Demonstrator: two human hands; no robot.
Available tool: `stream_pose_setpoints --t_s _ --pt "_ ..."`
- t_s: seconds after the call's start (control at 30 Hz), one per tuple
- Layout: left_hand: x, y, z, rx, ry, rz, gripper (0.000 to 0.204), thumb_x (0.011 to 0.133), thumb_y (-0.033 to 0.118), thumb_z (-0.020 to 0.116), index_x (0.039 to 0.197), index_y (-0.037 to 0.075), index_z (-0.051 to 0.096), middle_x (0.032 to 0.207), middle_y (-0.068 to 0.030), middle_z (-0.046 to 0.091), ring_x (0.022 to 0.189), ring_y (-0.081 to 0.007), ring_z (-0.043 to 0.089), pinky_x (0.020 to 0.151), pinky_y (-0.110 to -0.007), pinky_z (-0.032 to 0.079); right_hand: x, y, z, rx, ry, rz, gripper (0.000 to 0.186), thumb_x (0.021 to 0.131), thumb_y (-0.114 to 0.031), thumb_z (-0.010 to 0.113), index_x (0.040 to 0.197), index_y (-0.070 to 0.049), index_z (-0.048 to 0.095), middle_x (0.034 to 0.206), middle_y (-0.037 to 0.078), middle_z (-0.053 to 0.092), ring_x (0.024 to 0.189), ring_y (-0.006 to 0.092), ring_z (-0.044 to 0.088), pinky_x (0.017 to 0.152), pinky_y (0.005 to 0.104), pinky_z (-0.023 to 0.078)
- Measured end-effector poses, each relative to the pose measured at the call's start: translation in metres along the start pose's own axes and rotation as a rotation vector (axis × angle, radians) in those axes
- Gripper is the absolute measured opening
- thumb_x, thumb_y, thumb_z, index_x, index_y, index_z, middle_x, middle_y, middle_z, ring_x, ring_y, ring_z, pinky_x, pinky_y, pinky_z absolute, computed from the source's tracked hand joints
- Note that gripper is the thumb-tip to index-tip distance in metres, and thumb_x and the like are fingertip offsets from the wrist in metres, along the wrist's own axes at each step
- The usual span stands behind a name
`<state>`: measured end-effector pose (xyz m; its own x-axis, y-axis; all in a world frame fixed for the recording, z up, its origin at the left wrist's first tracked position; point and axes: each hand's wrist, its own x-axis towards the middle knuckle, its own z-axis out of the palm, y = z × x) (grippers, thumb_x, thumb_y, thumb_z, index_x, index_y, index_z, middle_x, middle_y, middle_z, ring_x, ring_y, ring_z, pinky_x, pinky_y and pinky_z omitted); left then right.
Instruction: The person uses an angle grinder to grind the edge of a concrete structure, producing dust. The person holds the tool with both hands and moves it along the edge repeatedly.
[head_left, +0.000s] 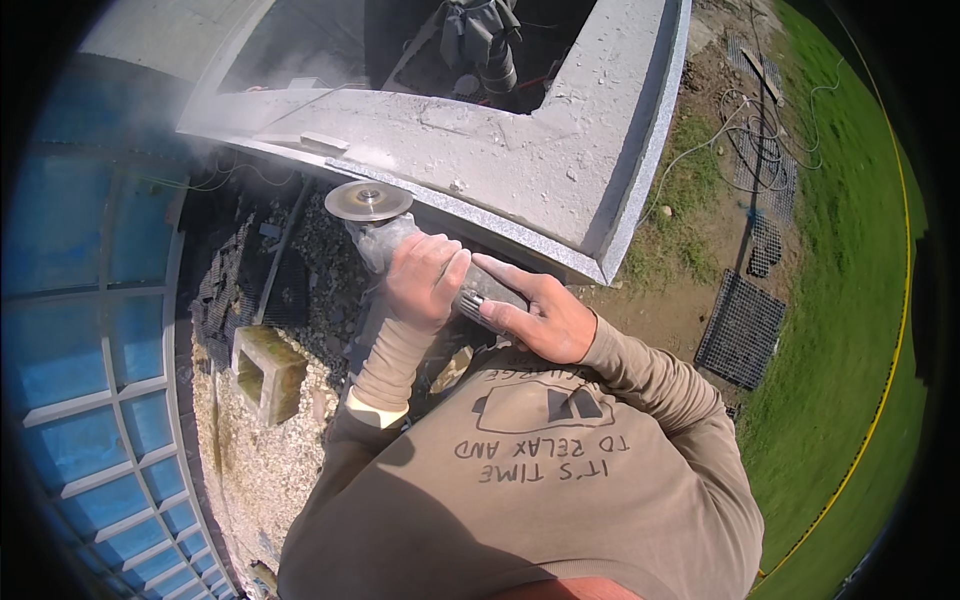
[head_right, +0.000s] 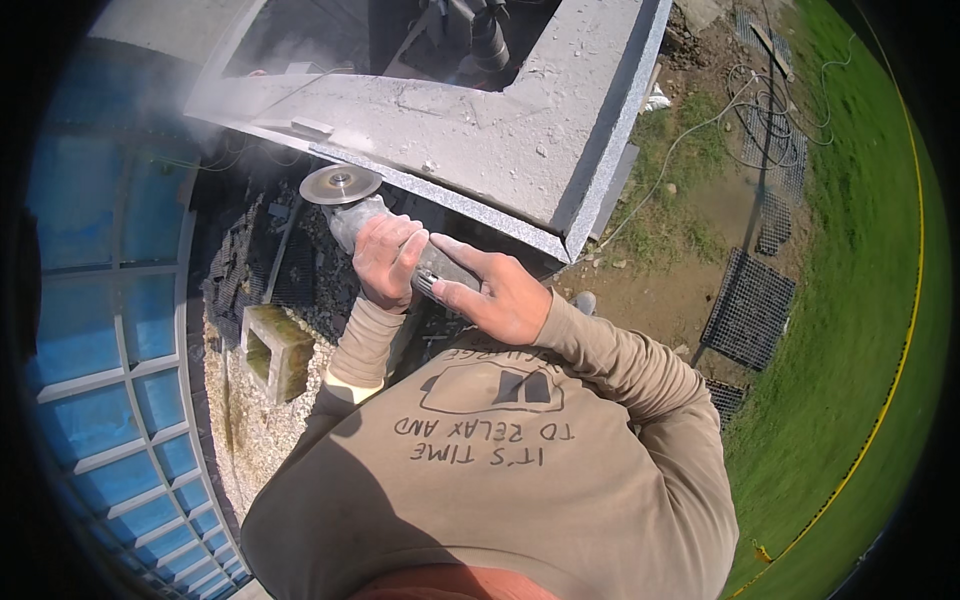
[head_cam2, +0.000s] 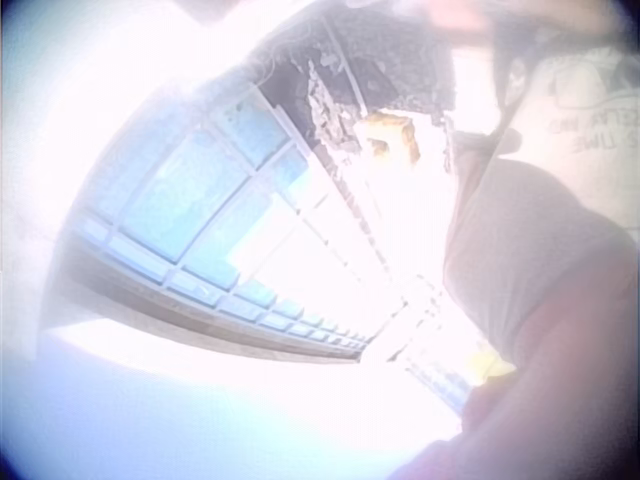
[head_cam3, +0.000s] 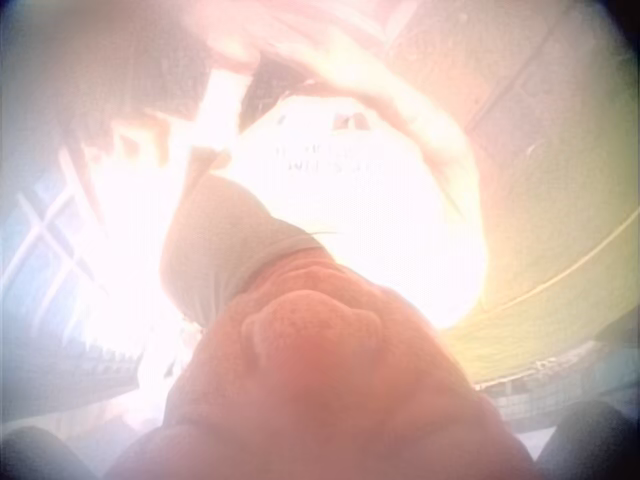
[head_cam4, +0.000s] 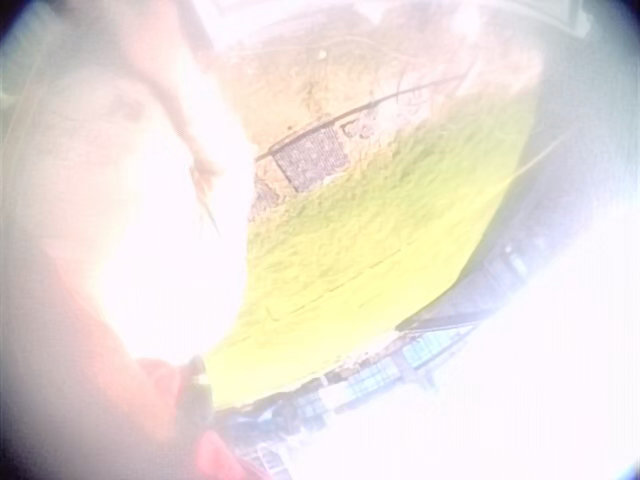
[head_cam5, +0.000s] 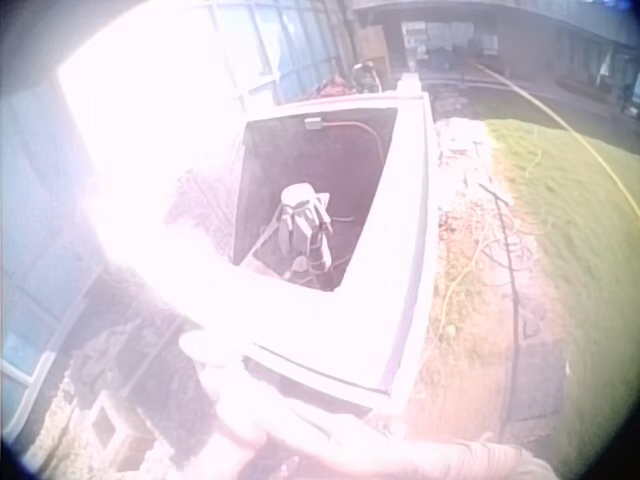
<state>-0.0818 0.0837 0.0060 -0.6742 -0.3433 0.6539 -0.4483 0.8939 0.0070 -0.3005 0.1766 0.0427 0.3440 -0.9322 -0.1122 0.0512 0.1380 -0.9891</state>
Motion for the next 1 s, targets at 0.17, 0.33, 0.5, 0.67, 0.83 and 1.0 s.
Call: stream_pose_setpoints --t_s 0.17,0.33,0.5,0.67,0.83,1.0 --pt "0.006 0.019 -0.004 0.012 -0.021 0.007 0.028 0.088 0.015 0.066 0.115 0.009 0.064 0.106 -0.0085 0.070 0.098 -0.0290 0.071 0.093 -0.048 0.054 -0.016 0.002 -0.001 0.011 0.021 -0.013 0.068 0.102 -0.027 0.061 0.160 0.000 0.038 0.094 0.007 0.068 0.078 0.0086 0.057 0.071 0.0263 0.049" --pt "0.008 0.026 -0.007 0.018 -0.042 -0.001 0.026 0.087 0.011 0.069 0.112 0.009 0.066 0.108 -0.0077 0.070 0.104 -0.0265 0.070 0.095 -0.048 0.054 -0.022 0.000 -0.002 0.013 0.045 -0.073 0.067 0.102 -0.027 0.061 0.159 0.001 0.039 0.100 0.008 0.070 0.082 0.0096 0.058 0.075 0.0275 0.050" --pt "0.005 0.016 -0.005 0.016 -0.046 -0.002 0.028 0.087 0.011 0.068 0.114 0.009 0.066 0.110 -0.0084 0.070 0.106 -0.0278 0.069 0.096 -0.049 0.054 -0.014 -0.002 -0.004 -0.009 0.011 0.002 0.067 0.102 -0.026 0.060 0.159 0.001 0.038 0.099 0.009 0.070 0.080 0.0095 0.058 0.074 0.0275 0.050" --pt "-0.001 0.001 0.000 0.022 -0.037 0.003 0.027 0.087 0.012 0.067 0.114 0.008 0.067 0.109 -0.0089 0.071 0.104 -0.0296 0.070 0.096 -0.050 0.054 0.000 0.000 -0.002 -0.024 0.019 0.005 0.068 0.099 -0.027 0.064 0.156 0.004 0.041 0.100 0.018 0.071 0.086 0.0179 0.064 0.083 0.0322 0.052" --pt "-0.006 -0.015 0.005 0.003 -0.012 0.011 0.028 0.087 0.011 0.067 0.115 0.008 0.067 0.110 -0.0100 0.071 0.105 -0.0300 0.070 0.096 -0.051 0.054 0.020 0.010 0.005 -0.039 0.083 -0.143 0.069 0.098 -0.031 0.065 0.153 0.004 0.044 0.097 0.025 0.072 0.090 0.0259 0.069 0.086 0.0371 0.053" --pt "-0.011 -0.027 0.012 -0.009 0.012 0.001 0.025 0.088 0.011 0.066 0.113 0.008 0.068 0.109 -0.0093 0.071 0.105 -0.0298 0.070 0.097 -0.051 0.054 0.031 0.021 0.007 -0.087 0.085 -0.116 0.067 0.097 -0.031 0.066 0.152 0.003 0.047 0.094 0.026 0.072 0.086 0.0266 0.069 0.084 0.0382 0.053"
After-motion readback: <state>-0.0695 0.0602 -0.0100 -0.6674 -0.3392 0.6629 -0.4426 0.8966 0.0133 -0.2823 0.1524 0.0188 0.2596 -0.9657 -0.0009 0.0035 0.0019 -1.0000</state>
